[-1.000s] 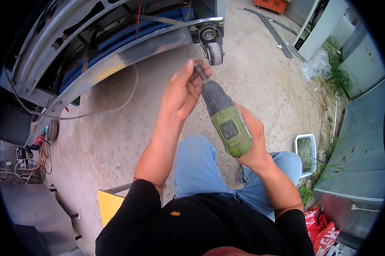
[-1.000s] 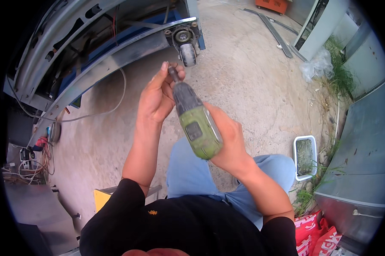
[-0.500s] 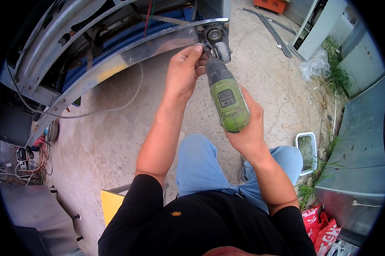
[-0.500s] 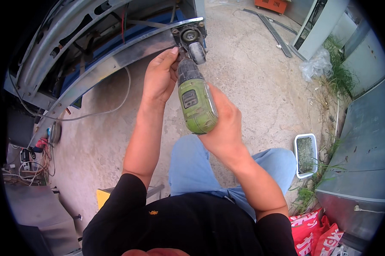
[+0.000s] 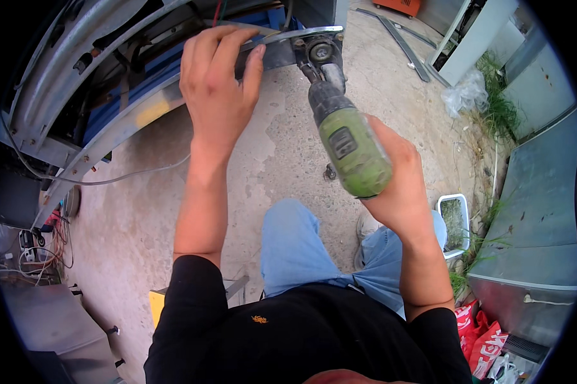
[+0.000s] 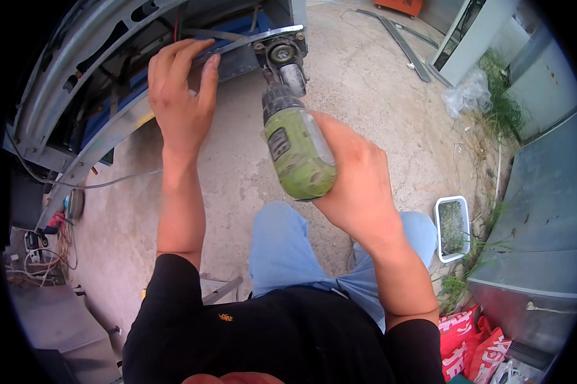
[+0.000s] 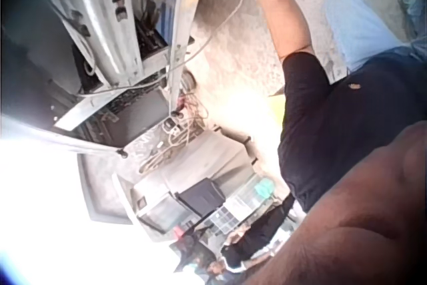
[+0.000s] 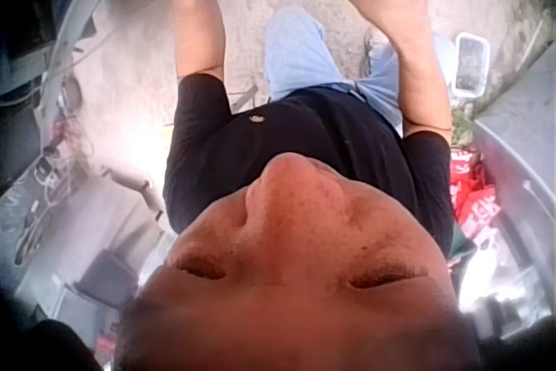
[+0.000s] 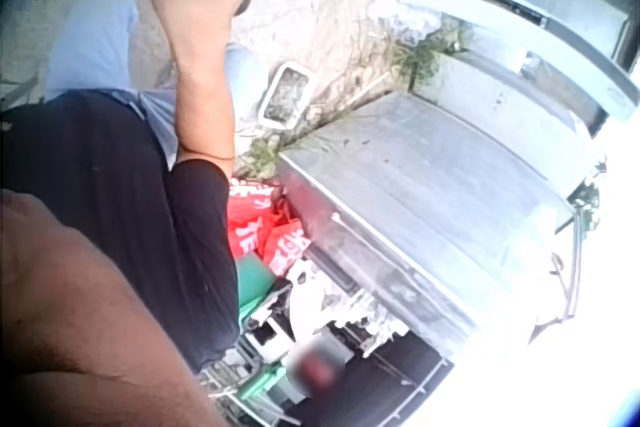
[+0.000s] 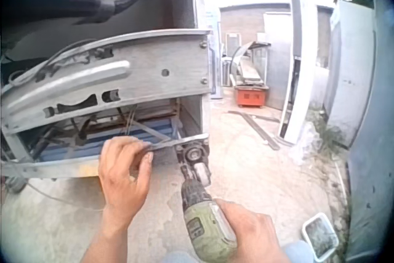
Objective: The person uses a cordless drill to attach caster wheels to the bottom of a metal cabinet frame. They pick up screws from a yellow stool, position the wheels, and drive the screws into the frame. A hammer is briefly used to tap a wheel into place.
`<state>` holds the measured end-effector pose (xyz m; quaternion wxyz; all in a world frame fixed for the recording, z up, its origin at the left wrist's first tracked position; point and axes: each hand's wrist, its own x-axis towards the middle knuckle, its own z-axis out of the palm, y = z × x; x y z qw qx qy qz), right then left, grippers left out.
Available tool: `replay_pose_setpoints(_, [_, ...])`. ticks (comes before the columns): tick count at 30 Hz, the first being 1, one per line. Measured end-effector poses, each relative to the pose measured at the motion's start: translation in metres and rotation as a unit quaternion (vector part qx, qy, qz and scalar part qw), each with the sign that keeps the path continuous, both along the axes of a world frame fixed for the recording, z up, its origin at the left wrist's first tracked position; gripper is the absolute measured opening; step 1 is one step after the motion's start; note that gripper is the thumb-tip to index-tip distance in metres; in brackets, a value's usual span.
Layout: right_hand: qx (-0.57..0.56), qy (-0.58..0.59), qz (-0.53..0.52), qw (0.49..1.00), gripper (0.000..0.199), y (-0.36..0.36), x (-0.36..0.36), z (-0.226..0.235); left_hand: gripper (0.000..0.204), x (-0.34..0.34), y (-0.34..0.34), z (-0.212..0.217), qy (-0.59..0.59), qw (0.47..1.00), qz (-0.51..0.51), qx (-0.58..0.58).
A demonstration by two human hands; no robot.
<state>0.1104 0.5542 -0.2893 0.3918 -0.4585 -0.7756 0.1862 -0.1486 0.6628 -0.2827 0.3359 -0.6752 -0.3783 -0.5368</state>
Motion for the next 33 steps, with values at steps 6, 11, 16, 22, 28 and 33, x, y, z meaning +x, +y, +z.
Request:
replay_pose_setpoints(6, [0.003, 0.028, -0.001, 1.0, 0.045, 0.002, -0.003, -0.001, 0.027, -0.002, 0.008, -0.004, 0.06, 0.989, 0.087, -0.101])
replay_pose_setpoints(11, [-0.012, -0.034, -0.018, 0.999, 0.055, 0.001, -0.008, 0.003, 0.027, 0.002, 0.009, -0.004, 0.039, 0.991, 0.089, -0.096])
replay_pose_setpoints(16, [-0.013, -0.022, -0.017, 1.0, 0.053, 0.005, -0.012, 0.007, 0.027, 0.003, 0.009, -0.003, 0.025, 0.992, 0.085, -0.095])
replay_pose_setpoints(22, [-0.018, -0.015, -0.019, 1.0, 0.051, 0.006, -0.015, 0.007, 0.026, 0.004, 0.008, -0.004, 0.017, 0.991, 0.083, -0.106])
replay_pose_setpoints(28, [-0.016, 0.002, -0.024, 1.0, 0.049, 0.007, -0.02, 0.006, 0.026, 0.005, 0.005, 0.0, 0.001, 0.989, 0.079, -0.123])
replay_pose_setpoints(33, [-0.022, 0.04, -0.031, 0.998, 0.046, 0.008, -0.024, -0.002, 0.027, 0.008, 0.002, 0.001, 0.0, 0.986, 0.09, -0.139])
